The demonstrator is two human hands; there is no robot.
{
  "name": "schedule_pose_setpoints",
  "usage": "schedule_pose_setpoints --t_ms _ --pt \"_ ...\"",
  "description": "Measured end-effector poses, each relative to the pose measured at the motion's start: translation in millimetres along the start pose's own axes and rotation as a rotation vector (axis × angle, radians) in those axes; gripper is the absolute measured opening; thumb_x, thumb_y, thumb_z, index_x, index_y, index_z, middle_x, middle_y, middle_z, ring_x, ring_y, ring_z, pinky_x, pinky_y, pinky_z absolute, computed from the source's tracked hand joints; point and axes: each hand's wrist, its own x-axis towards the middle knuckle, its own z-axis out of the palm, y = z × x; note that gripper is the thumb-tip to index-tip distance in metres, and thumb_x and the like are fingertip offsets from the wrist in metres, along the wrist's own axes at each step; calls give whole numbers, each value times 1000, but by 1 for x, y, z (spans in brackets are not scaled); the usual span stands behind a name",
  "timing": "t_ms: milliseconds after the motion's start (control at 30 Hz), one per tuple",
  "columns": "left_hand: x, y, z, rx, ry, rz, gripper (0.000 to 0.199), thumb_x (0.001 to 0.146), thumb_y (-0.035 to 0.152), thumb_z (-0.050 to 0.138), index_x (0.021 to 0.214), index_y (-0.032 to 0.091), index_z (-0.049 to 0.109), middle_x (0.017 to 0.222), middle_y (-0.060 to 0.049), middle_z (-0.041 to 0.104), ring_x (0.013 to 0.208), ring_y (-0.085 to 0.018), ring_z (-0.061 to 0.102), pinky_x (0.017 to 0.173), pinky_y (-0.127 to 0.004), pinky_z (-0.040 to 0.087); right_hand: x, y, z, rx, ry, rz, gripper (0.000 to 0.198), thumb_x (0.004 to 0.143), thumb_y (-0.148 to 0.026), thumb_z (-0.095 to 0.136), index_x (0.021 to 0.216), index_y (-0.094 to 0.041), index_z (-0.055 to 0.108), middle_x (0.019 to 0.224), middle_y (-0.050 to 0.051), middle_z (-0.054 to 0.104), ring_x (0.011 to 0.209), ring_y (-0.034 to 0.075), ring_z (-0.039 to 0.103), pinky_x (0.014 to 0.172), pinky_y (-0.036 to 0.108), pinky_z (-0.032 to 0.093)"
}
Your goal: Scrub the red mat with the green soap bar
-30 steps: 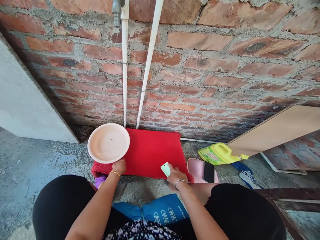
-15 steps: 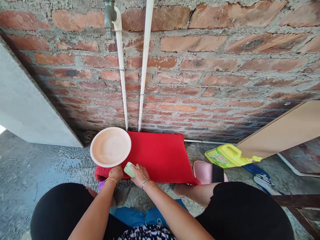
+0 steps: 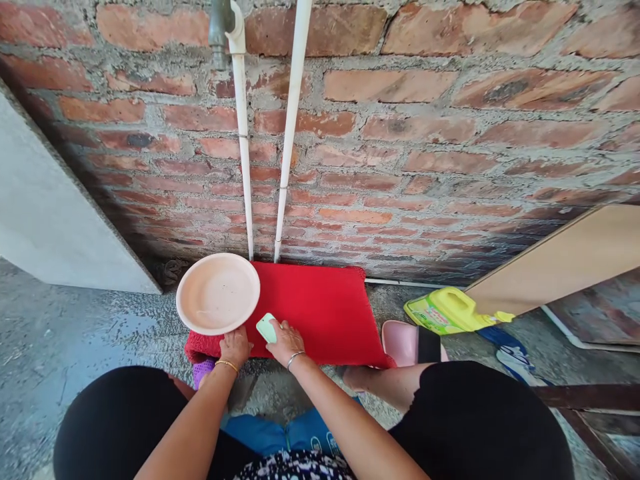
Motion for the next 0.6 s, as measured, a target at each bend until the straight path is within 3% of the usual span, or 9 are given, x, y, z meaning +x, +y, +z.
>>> schedule_pose_setpoints --t_ms 100,200,467,600 --pt "-3 8 7 46 42 -5 64 77 42 63 134 21 42 135 -18 48 126 -32 43 87 -42 46 1 2 2 -33 -11 -29 62 73 -30 63 132 -31 45 121 10 55 107 26 56 88 36 37" --pt "-5 16 10 85 49 -20 68 78 46 61 138 23 38 137 -19 44 125 -34 41 86 -44 46 -3 31 -4 -27 -6 54 63 73 -30 64 133 -32 45 120 9 55 106 26 57 88 35 38" --pt "-7 33 11 87 48 -22 78 80 49 58 147 29 24 148 -19 30 135 -40 25 85 -57 46 -32 148 -42 84 62 528 63 78 -36 61 137 -29 41 119 11 56 105 25 60 82 33 43" --pt "-3 38 16 95 39 -77 83 79 51 57 149 31 18 152 -19 23 138 -42 18 86 -63 44 -49 180 -60 87 130 770 58 83 -36 54 138 -26 40 122 14 56 108 28 59 82 37 44"
